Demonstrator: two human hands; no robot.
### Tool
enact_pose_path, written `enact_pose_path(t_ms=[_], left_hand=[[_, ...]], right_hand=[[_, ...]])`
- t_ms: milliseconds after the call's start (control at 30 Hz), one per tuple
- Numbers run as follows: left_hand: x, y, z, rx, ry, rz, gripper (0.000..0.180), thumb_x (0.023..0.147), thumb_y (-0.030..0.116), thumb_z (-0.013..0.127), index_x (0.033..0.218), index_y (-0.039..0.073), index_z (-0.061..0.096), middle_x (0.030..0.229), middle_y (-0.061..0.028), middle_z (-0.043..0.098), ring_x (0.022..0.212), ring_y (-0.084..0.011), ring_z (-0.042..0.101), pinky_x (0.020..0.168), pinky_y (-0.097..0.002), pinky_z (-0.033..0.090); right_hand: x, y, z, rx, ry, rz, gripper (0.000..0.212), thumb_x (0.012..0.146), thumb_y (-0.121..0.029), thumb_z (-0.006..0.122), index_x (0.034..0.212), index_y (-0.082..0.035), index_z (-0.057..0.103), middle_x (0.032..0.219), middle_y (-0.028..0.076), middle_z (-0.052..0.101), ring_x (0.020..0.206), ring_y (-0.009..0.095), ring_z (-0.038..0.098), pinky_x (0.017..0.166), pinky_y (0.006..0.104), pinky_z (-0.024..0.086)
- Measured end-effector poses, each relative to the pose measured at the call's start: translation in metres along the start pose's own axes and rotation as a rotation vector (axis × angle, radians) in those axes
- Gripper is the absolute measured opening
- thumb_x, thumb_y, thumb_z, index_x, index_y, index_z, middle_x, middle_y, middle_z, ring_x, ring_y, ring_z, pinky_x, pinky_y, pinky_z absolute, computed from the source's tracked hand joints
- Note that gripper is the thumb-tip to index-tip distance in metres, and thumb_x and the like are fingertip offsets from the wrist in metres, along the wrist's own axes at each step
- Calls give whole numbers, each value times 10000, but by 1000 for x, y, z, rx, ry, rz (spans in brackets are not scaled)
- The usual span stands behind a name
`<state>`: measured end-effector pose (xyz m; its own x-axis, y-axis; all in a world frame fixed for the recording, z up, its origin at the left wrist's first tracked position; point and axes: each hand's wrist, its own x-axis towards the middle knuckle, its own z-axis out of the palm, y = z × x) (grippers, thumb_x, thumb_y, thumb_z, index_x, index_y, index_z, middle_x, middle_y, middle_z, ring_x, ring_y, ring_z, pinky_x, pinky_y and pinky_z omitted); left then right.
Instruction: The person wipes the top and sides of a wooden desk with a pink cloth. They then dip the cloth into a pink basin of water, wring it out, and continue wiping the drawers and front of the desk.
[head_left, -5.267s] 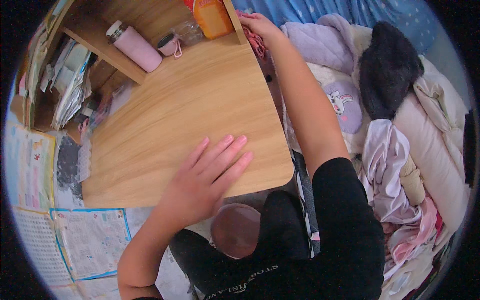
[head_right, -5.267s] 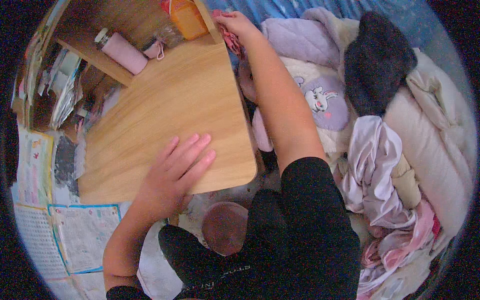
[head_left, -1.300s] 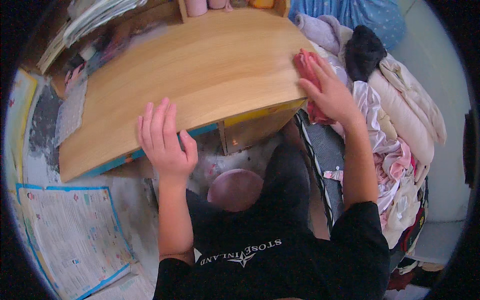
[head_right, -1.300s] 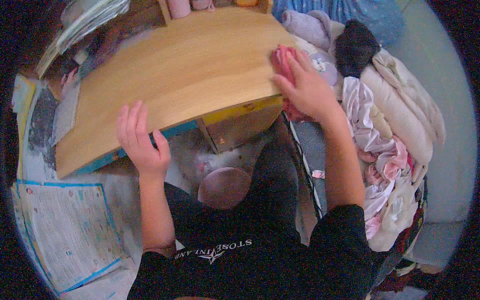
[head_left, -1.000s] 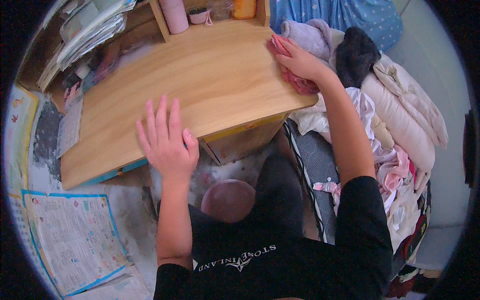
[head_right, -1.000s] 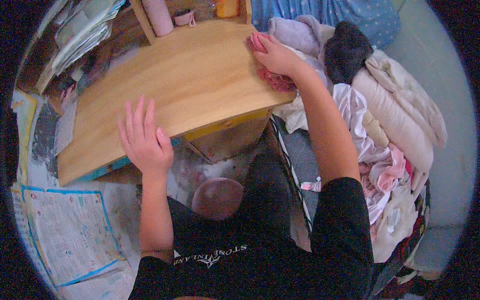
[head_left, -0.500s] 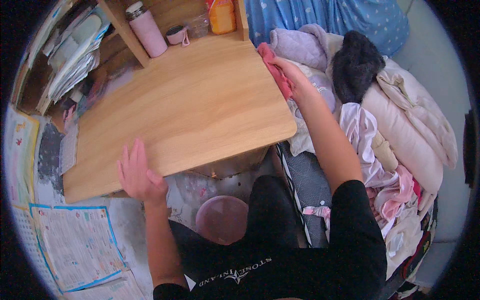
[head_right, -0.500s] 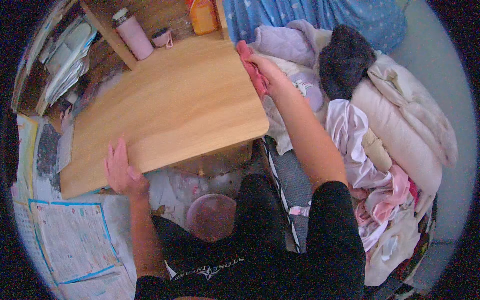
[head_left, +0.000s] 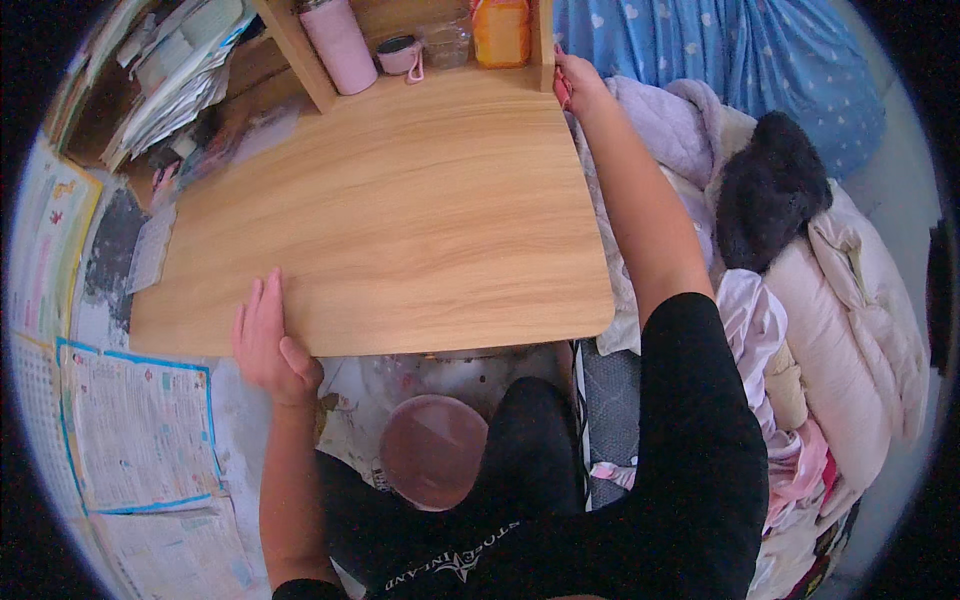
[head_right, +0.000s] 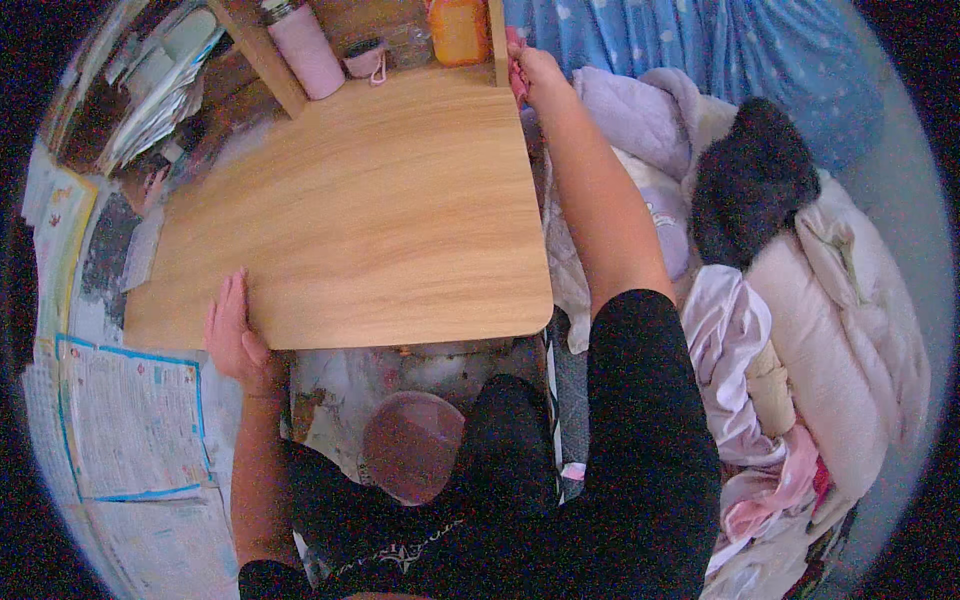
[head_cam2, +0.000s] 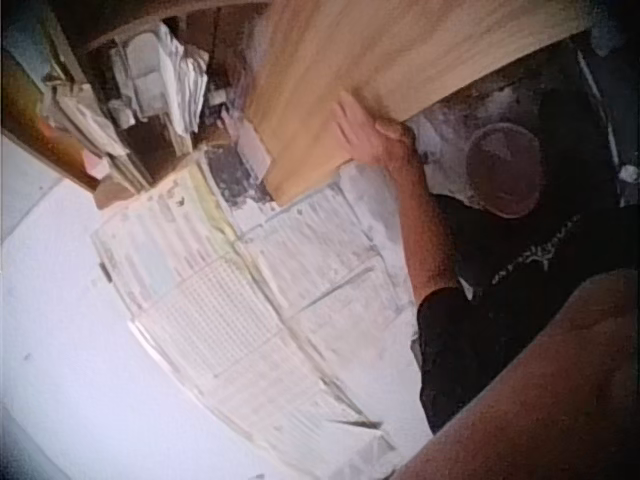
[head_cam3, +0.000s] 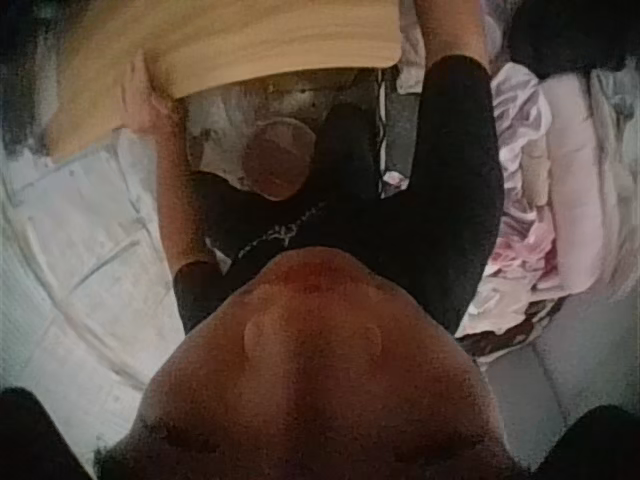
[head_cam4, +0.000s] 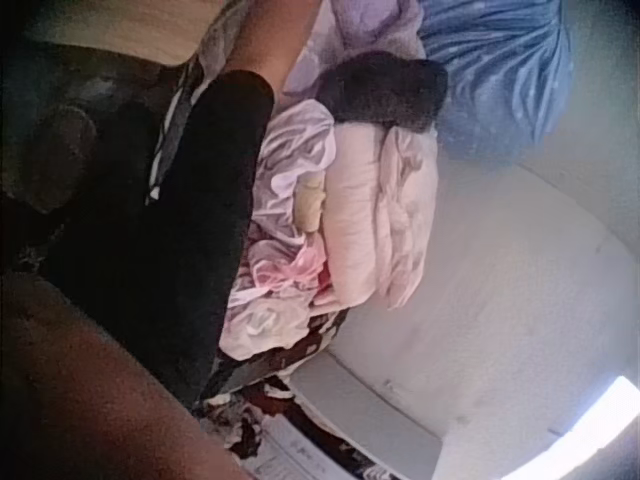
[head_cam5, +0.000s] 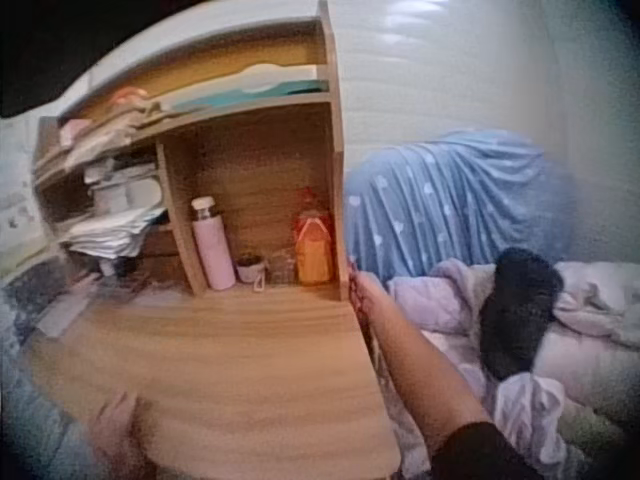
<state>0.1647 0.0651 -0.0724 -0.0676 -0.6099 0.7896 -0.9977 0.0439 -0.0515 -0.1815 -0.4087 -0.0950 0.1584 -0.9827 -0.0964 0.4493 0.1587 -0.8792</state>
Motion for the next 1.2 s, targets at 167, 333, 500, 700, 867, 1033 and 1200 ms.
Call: enact_pose_path(t_ms=[167, 333, 500, 700, 867, 1033, 1200], left_hand=[[4, 13, 25, -98, 64, -14, 615, 1088, 336, 235, 1397, 12, 656, 1373, -137, 709, 1288, -354, 659, 1141, -510, 424], [-1, 1, 6, -20, -3, -3, 602, 1067, 312, 259, 1427, 12, 638, 1398, -139, 693, 1285, -355, 660, 1133, -516, 434], [-5, -4, 12, -39, 8, 31, 586, 1036, 279, 294, 1449, 27, 624, 1439, -110, 672, 1312, -342, 642, 1136, -506, 430], [-1, -5, 18, -88, 53, 55, 602, 1060, 334, 275, 1455, 43, 624, 1430, -116, 677, 1320, -337, 640, 1151, -512, 423], [-1, -9, 14, -139, 64, 52, 557, 1039, 304, 378, 1483, 41, 589, 1455, -133, 653, 1363, -361, 596, 1166, -520, 400], [-23, 16, -2, -210, 189, 60, 484, 969, 208, 554, 1411, 12, 586, 1426, -156, 627, 1390, -412, 490, 1147, -508, 388], [-95, 83, -13, -917, -183, -338, 499, 989, 268, 651, 1378, -17, 521, 1388, -191, 513, 1253, -307, 483, 1080, -427, 409]], right_hand=[[35, -61, -88, 145, -747, 169, 249, 1072, -182, 504, 1170, -3, 647, 1006, 163, 769, 836, 271, 757, 746, 444, 634], [-83, -1, -30, 124, -42, 67, 277, 1020, -158, 650, 1249, -3, 627, 1122, 166, 759, 964, 269, 754, 863, 402, 624], [-244, 9, -41, 219, -142, 143, 441, 1012, -209, 691, 1388, -8, 579, 1228, 176, 734, 1062, 276, 742, 932, 384, 604], [-398, 22, -30, 149, 46, 14, 471, 1031, -216, 676, 1437, -10, 551, 1251, 151, 725, 1083, 242, 737, 945, 386, 605], [-479, 43, 6, 190, 168, -51, 416, 1073, -183, 614, 1446, -15, 535, 1278, 97, 697, 1119, 219, 702, 994, 377, 571], [-487, 93, 51, 485, 174, -271, 429, 1067, -262, 642, 1443, -86, 531, 1351, 56, 652, 1269, 225, 611, 1103, 416, 479], [-471, 127, 113, 597, 204, -202, 387, 1041, -149, 640, 1414, -97, 554, 1351, 76, 661, 1293, 255, 605, 1119, 435, 468]])
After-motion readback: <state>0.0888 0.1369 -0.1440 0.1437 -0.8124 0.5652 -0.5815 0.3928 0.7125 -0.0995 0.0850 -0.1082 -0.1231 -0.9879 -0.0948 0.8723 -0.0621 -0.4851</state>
